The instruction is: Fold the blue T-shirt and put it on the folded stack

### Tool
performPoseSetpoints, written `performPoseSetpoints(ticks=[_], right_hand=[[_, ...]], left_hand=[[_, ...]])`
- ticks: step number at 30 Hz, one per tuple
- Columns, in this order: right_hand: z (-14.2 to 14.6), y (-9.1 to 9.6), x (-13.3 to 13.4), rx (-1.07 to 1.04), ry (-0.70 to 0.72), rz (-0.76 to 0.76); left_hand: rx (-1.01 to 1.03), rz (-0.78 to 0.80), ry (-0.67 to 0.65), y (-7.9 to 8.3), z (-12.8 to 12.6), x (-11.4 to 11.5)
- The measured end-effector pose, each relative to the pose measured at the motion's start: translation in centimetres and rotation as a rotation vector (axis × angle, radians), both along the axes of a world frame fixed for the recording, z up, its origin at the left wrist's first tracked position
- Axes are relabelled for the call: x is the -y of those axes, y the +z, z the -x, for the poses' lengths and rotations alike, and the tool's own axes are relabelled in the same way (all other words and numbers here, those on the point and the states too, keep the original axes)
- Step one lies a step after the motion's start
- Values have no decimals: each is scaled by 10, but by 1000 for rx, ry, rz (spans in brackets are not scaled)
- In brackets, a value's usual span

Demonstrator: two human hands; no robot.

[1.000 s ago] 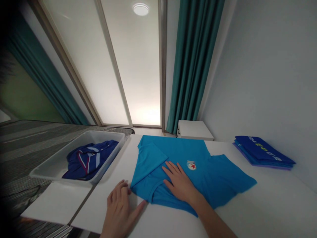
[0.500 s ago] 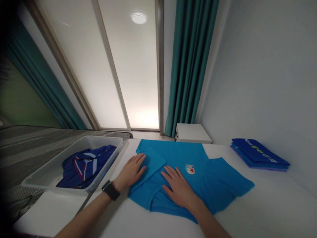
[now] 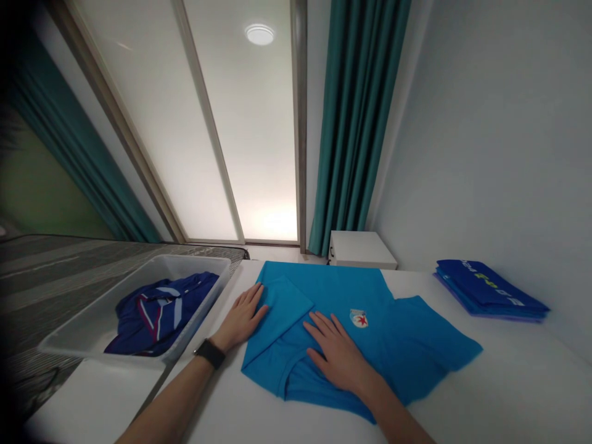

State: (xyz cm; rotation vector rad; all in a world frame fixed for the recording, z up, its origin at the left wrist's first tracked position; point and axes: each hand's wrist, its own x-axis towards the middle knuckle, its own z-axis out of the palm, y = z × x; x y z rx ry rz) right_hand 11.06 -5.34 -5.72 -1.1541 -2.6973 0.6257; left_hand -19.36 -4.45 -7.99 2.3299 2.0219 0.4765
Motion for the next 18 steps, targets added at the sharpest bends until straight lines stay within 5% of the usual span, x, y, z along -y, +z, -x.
performPoseSetpoints(ticks=[10, 18], right_hand=[[15, 8, -6, -68, -86, -119], [81, 18, -43, 7, 38, -199]], left_hand=[[240, -117, 69, 7, 24, -23], [398, -73, 108, 2, 20, -58]])
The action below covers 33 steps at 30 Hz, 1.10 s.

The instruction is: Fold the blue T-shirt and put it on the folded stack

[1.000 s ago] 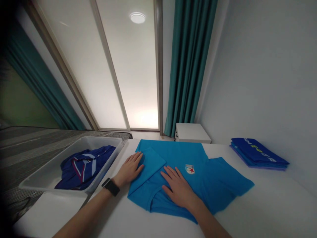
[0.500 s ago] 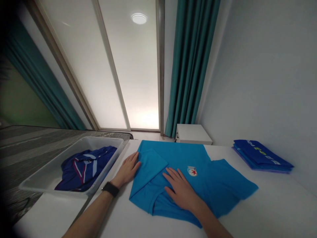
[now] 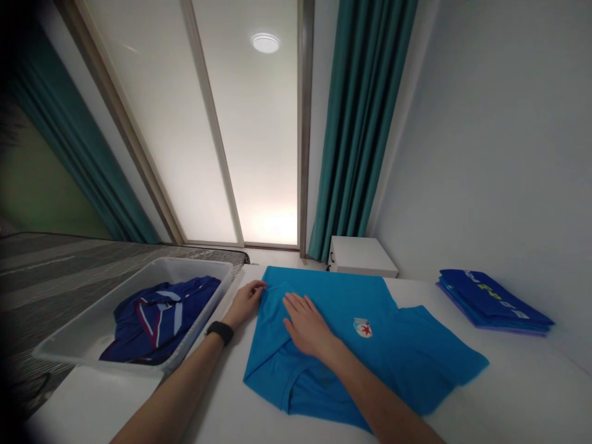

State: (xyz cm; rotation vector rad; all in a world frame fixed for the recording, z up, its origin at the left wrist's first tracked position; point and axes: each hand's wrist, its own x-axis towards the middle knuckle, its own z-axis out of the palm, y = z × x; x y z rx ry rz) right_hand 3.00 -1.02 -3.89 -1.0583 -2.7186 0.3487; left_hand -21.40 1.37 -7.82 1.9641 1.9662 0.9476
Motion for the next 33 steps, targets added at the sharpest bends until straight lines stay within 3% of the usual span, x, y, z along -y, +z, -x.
performPoseSetpoints(ticks=[5, 9, 15, 24, 27, 30, 33], right_hand=[[39, -7, -37, 54, -24, -30], [51, -19, -53, 99, -79, 22], [50, -32, -58, 135, -119, 49], [51, -29, -56, 159, -125, 43], [51, -31, -56, 158, -130, 33], [51, -33, -56, 143, -125, 9], [51, -35, -56, 133, -125, -6]], left_hand=[[-13, 17, 7, 1, -2, -5], [-69, 26, 26, 7, -4, -1], [-180, 65, 102, 11, -11, 0], [-272, 61, 194, 17, -18, 7], [-306, -13, 100, 22, -24, 20], [-338, -112, -134, 20, -30, 35], [-370, -85, -227, 12, -30, 47]])
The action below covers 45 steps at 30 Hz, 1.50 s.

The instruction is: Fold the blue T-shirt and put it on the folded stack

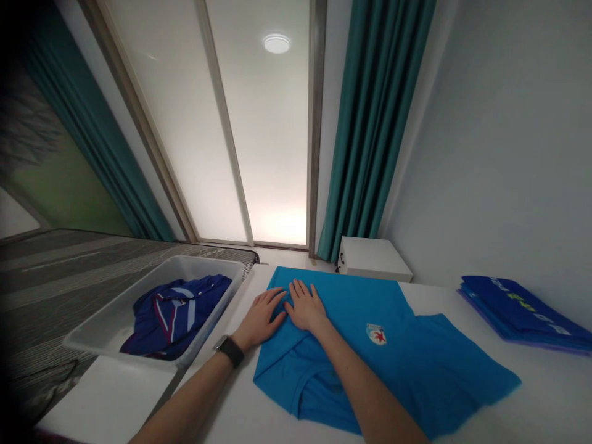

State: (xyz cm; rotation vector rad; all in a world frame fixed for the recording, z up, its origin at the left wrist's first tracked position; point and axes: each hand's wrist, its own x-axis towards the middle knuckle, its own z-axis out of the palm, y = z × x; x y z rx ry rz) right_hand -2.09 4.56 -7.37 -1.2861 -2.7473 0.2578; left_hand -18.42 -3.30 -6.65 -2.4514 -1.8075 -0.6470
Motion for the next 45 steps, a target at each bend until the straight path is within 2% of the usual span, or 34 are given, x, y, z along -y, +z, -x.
performPoseSetpoints(ticks=[3, 6, 11, 16, 26, 29, 32, 35, 41, 45], right_hand=[[0, 1, 0, 7, -4, 12], [0, 3, 0, 17, -6, 27], [0, 3, 0, 10, -7, 31], [0, 3, 0, 27, -7, 42], [0, 7, 0, 50, -7, 21], [4, 15, 10, 13, 61, -123], [14, 21, 23, -38, 230, -193], [23, 19, 30, -54, 321, -136], [27, 6, 27, -67, 316, -26], [24, 5, 25, -98, 289, 17]], left_hand=[[-57, 82, 25, -8, 7, 7], [-94, 115, -5, -9, 16, 15], [-127, 124, -98, 0, 23, 37], [-146, 201, -198, 13, 28, 60], [-170, 193, -240, 20, 32, 96], [-172, 200, -266, 18, 34, 100], [-174, 216, -268, 16, 36, 100], [-162, 220, -277, 19, 35, 101], [-94, 241, -358, 33, 29, 111], [16, 213, -269, 30, 29, 109]])
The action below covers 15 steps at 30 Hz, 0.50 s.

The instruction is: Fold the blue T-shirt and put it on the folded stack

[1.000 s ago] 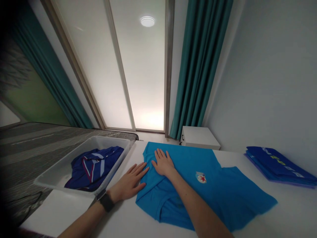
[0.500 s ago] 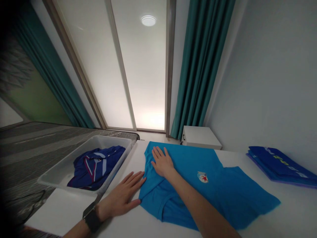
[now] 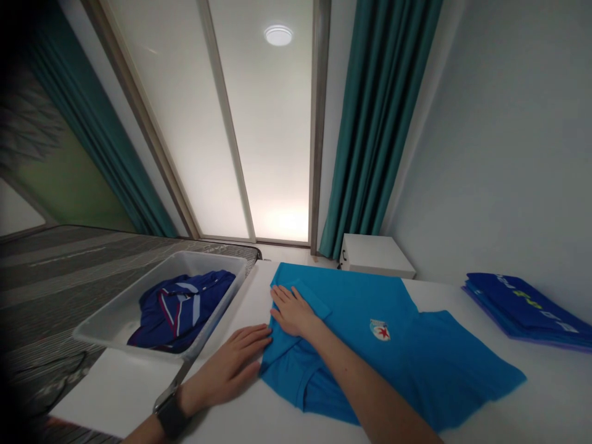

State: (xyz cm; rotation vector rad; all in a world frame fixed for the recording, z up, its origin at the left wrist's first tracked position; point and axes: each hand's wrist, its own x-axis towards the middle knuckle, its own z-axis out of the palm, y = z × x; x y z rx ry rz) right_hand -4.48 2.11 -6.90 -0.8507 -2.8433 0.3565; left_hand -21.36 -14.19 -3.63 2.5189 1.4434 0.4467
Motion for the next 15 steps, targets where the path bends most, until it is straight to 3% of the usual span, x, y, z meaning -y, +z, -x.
performPoseSetpoints(ticks=[3, 8, 15], right_hand=[[-9, 1, -1, -15, -49, 31], [-41, 4, 3, 8, -104, 18], [-85, 5, 16, 42, -162, -56]], left_hand=[[91, -54, 76, -7, 1, -4], [105, -99, 94, -10, -5, -10], [52, -166, 127, -6, -41, -29]])
